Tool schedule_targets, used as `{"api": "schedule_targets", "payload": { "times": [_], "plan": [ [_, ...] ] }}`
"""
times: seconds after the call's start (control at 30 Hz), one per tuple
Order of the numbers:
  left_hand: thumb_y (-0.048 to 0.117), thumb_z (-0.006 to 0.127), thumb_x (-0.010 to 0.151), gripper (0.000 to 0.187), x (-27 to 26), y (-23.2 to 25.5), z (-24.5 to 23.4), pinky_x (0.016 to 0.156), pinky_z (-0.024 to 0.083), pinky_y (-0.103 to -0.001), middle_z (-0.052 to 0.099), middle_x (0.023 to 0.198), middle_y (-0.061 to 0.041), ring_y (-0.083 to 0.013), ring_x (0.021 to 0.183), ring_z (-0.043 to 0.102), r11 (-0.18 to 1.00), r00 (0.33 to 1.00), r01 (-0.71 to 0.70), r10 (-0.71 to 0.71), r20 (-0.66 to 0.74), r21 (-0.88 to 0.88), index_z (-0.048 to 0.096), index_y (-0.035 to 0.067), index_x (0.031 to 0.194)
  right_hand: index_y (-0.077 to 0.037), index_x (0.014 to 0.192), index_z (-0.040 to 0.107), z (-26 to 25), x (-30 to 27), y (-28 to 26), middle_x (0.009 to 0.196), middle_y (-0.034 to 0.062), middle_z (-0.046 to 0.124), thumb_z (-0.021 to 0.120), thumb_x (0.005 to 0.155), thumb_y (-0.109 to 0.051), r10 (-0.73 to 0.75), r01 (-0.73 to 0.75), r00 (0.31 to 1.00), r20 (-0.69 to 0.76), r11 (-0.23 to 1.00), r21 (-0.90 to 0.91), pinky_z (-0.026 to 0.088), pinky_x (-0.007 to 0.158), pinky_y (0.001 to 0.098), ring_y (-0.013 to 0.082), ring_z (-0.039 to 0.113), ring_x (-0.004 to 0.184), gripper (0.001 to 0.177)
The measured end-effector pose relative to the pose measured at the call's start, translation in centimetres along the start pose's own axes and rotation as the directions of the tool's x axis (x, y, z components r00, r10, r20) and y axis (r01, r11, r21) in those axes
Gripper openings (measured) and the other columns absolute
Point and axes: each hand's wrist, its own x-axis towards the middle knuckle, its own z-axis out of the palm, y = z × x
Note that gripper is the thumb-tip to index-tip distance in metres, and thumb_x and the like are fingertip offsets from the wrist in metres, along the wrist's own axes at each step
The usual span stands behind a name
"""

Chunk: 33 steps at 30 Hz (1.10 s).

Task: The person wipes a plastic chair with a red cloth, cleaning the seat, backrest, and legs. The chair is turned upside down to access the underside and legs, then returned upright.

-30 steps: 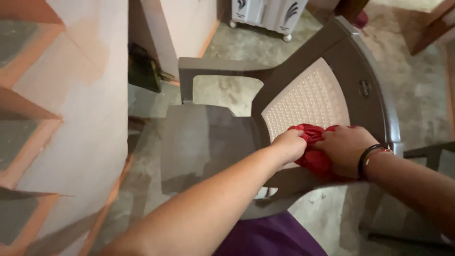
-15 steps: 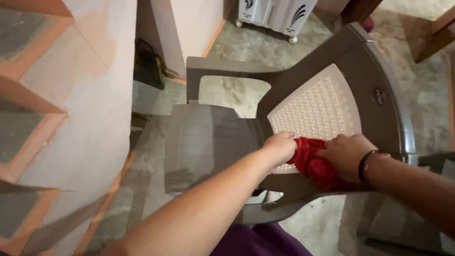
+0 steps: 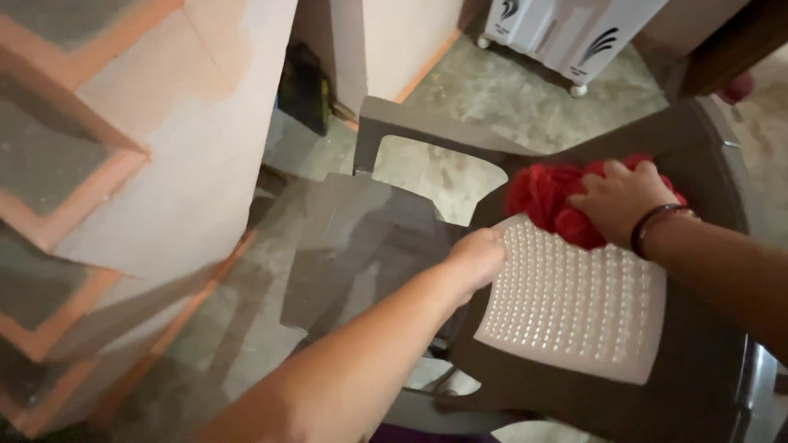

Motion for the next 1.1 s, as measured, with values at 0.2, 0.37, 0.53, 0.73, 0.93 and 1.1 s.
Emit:
{"api": "schedule_targets", "payload": {
  "times": [0.2,0.37,0.53,0.73,0.93,1.1],
  "plan": [
    [0.009,0.046,0.092,0.06,2.0,0.8,-0.6,0.08,0.054,-0.051,0.072,0.113,-0.017,-0.0384,0.095,0.071,0.973,0.973,0.208,-0.217,-0.084,-0.1,0.047,0.01,0.152,-0.036,0.13,0.061,0.0,4.7,1.9,0.132,-0.0052,0.059,0.059,0.096,-0.036,0.003,-0.011,0.98,-0.201,0.999,-0.038,0.052,0.091,0.0432,0.0202,0.054,0.128,0.035],
    [0.009,0.053,0.092,0.06,3.8,-1.9,-0.7,0.088,0.05,-0.033,0.062,0.131,-0.012,-0.0164,0.105,0.061,0.993,0.974,0.086,-0.101,-0.202,-0.08,0.052,0.009,0.152,-0.034,0.13,0.06,1.4,6.2,-0.4,0.135,-0.0033,0.057,0.06,0.094,-0.031,-0.025,0.024,0.991,-0.133,1.0,-0.012,0.053,0.089,0.047,0.0221,0.053,0.128,0.037],
    [0.009,0.048,0.089,0.064,1.8,-1.0,-1.3,0.073,0.051,-0.04,0.07,0.117,-0.016,-0.0253,0.088,0.062,0.94,0.941,0.285,-0.312,-0.132,-0.189,0.048,0.017,0.152,-0.032,0.131,0.06,3.8,5.0,-4.3,0.135,-0.0033,0.057,0.055,0.1,-0.031,-0.07,0.069,0.997,0.016,0.995,0.066,0.052,0.094,0.0524,0.0237,0.052,0.129,0.031],
    [0.01,0.049,0.092,0.062,1.2,-3.1,-1.2,0.075,0.053,-0.038,0.065,0.126,-0.014,-0.0218,0.093,0.062,0.932,0.938,0.306,-0.33,-0.103,-0.196,0.048,0.017,0.153,-0.032,0.136,0.059,2.6,1.2,-9.8,0.133,0.0036,0.065,0.057,0.103,-0.03,-0.156,0.078,0.923,0.35,0.971,0.228,0.056,0.097,0.0478,0.0243,0.062,0.126,0.034],
    [0.009,0.046,0.09,0.063,-1.3,-4.3,-1.9,0.074,0.051,-0.04,0.064,0.139,-0.017,-0.0309,0.1,0.068,0.911,0.917,0.368,-0.389,-0.09,-0.187,0.047,0.017,0.152,-0.032,0.135,0.062,1.3,-2.1,-14.8,0.137,0.0018,0.063,0.068,0.095,-0.028,-0.303,0.097,0.861,0.408,0.886,0.453,0.055,0.105,0.0411,0.024,0.059,0.131,0.04],
    [0.009,0.047,0.092,0.062,-1.8,-6.7,-2.2,0.088,0.054,-0.038,0.058,0.146,-0.014,-0.0266,0.114,0.064,0.902,0.905,0.375,-0.406,-0.127,-0.213,0.046,0.016,0.153,-0.025,0.128,0.069,1.1,-0.9,-15.6,0.132,0.003,0.069,0.067,0.096,-0.035,-0.318,0.133,0.842,0.437,0.905,0.404,0.058,0.101,0.0402,0.0233,0.065,0.126,0.033]
  ]
}}
